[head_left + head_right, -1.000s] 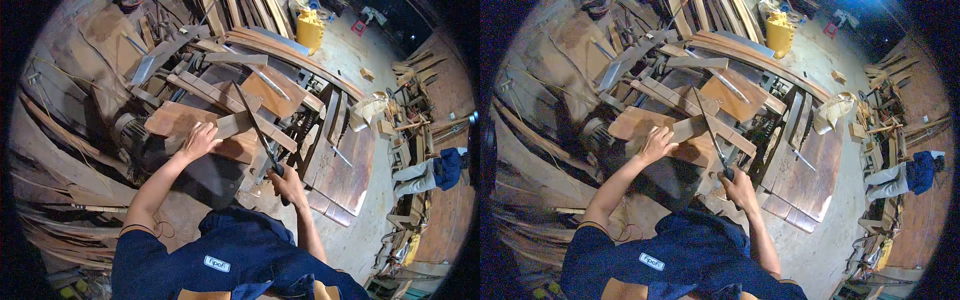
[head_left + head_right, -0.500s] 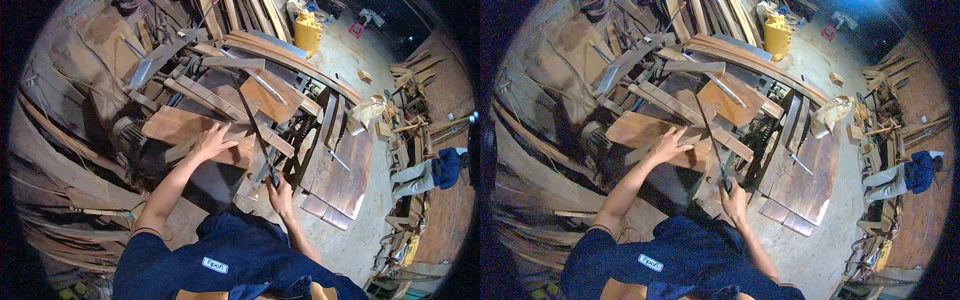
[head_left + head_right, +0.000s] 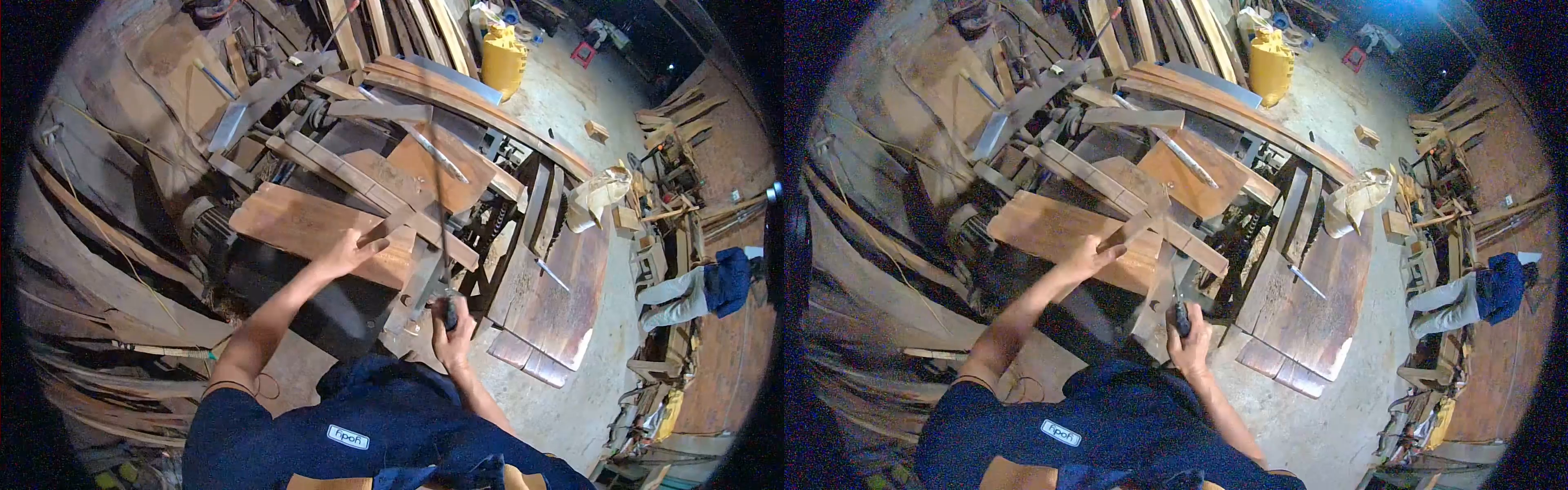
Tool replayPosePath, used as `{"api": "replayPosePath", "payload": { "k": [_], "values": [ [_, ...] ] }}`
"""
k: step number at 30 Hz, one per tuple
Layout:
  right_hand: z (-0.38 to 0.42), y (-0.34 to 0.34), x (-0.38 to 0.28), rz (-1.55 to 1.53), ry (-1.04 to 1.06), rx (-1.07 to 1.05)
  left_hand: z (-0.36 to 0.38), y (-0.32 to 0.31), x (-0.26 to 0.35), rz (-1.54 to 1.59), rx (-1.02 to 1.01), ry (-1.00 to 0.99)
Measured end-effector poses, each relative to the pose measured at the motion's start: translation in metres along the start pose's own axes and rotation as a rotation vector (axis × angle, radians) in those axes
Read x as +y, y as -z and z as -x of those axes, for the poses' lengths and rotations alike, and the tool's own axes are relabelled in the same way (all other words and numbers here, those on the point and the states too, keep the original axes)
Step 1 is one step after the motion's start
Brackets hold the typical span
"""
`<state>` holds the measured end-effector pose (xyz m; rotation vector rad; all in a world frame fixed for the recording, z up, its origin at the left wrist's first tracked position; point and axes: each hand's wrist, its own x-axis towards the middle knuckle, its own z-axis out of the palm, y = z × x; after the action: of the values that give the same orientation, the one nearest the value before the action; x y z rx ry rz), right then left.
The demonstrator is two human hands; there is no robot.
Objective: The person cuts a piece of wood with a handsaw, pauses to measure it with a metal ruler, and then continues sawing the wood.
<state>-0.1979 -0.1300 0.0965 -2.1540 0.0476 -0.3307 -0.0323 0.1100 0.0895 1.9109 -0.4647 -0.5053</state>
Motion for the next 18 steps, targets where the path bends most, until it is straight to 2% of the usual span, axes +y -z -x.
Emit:
{"api": "replayPosePath", "payload": {
  "k": [2, 3, 4, 6, 8, 10, 11, 12, 14, 17, 18],
  "values": [
    [-0.02, 0.006, -0.015, -0.113, 0.061, 0.11, 0.004, -0.016, 0.004, -0.368, 0.335, -0.203],
    [-0.029, 0.007, -0.016, -0.164, -0.02, 0.092, 0.002, -0.02, -0.001, -0.57, 0.404, -0.179],
    [-0.038, 0.013, -0.022, -0.151, -0.018, 0.073, 0.003, -0.021, -0.006, -0.57, 0.401, -0.182],
    [-0.044, 0.01, -0.018, -0.041, -0.047, 0.061, 0.008, -0.018, -0.001, -0.954, 0.316, -0.096],
    [-0.041, 0.0, 0.001, 0.022, -0.09, 0.038, 0.009, -0.014, 0.001, -0.973, 0.312, -0.067],
    [-0.037, -0.005, 0.003, 0.086, -0.15, -0.001, 0.006, -0.009, -0.015, -1.08, 0.351, -0.232],
    [-0.041, -0.009, -0.001, 0.173, -0.152, -0.038, 0.004, -0.007, -0.022, -1.103, 0.263, -0.136],
    [-0.045, -0.013, -0.005, 0.261, -0.153, -0.069, 0.003, -0.006, -0.032, -1.103, 0.262, -0.133],
    [-0.059, -0.023, -0.009, 0.283, -0.08, -0.108, 0.001, -0.004, -0.045, -1.138, 0.364, -0.246],
    [-0.075, -0.052, -0.003, 0.35, 0.083, -0.064, 0.012, -0.002, -0.04, -0.999, 0.395, -0.151],
    [-0.079, -0.06, -0.006, 0.364, 0.082, -0.116, 0.016, -0.001, -0.039, -0.941, 0.43, -0.119]
  ]
}}
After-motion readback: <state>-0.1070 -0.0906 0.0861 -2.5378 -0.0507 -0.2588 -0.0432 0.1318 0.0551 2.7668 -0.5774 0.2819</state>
